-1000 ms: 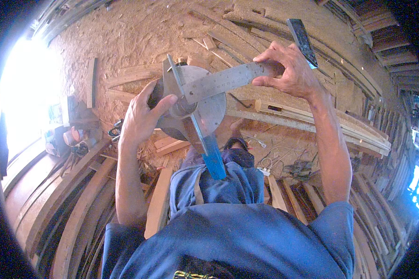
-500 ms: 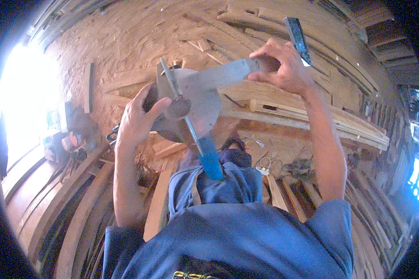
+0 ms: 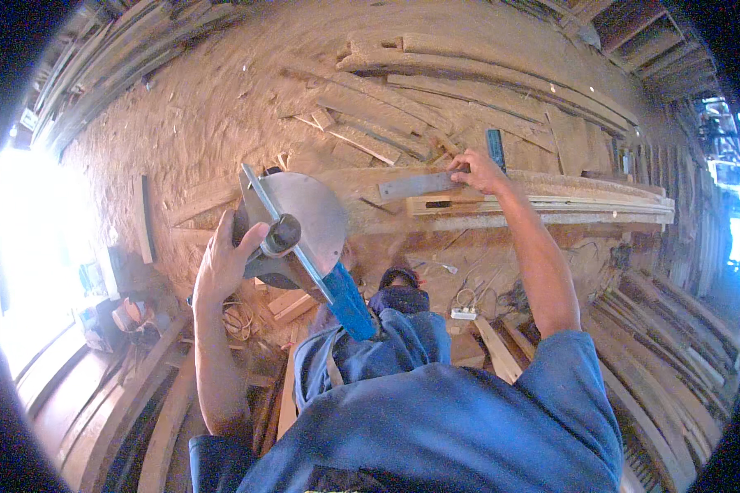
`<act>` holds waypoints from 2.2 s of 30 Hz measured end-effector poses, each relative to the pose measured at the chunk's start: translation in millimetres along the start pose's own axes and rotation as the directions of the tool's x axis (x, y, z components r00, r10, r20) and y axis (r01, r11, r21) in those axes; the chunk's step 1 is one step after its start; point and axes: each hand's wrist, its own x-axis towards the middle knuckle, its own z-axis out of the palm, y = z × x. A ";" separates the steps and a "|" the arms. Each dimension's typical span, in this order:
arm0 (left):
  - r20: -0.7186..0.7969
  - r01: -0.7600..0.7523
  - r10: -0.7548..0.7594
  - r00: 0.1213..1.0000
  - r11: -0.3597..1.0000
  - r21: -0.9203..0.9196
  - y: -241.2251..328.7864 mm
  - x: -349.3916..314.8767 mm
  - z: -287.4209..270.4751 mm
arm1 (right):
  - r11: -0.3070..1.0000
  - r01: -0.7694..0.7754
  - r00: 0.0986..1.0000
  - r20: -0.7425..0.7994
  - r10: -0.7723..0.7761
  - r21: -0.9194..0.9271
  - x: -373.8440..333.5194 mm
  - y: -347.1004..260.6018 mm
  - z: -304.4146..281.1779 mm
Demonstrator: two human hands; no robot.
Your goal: The person assembles a circular saw by attaching the blade and guard components using a wrench and a metal ruler. The person tightens the blade, attaches the guard, and adjusts the blade depth using the ruler.
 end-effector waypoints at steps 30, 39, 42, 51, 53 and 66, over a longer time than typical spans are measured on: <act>0.046 0.010 -0.011 0.999 0.999 0.034 -8.8 4.4 4.2 | -0.831 -0.279 0.954 0.239 -0.182 0.480 -37.4 -444.3 261.6; 0.142 -0.045 0.064 0.988 0.990 -0.132 -22.1 14.0 5.3 | -0.495 -0.007 0.995 -0.045 -0.093 0.869 -12.8 -449.1 284.3; 0.068 -0.022 0.030 0.997 0.994 -0.110 -28.5 14.1 7.0 | -0.511 0.012 0.992 -0.074 -0.102 0.860 -12.8 -444.7 287.9; 0.135 -0.039 0.062 0.989 0.985 -0.167 -31.2 15.7 4.6 | -0.432 0.099 0.990 -0.133 -0.050 0.897 -12.1 -442.8 279.5; 0.109 -0.080 0.104 0.989 0.974 -0.211 -31.3 15.0 7.0 | -0.424 0.113 0.988 -0.146 -0.046 0.898 -12.5 -443.3 276.9; 0.070 -0.117 0.126 0.990 0.986 -0.116 -14.5 6.3 7.5 | -0.356 0.108 0.985 -0.148 -0.085 0.928 -5.9 -440.8 274.5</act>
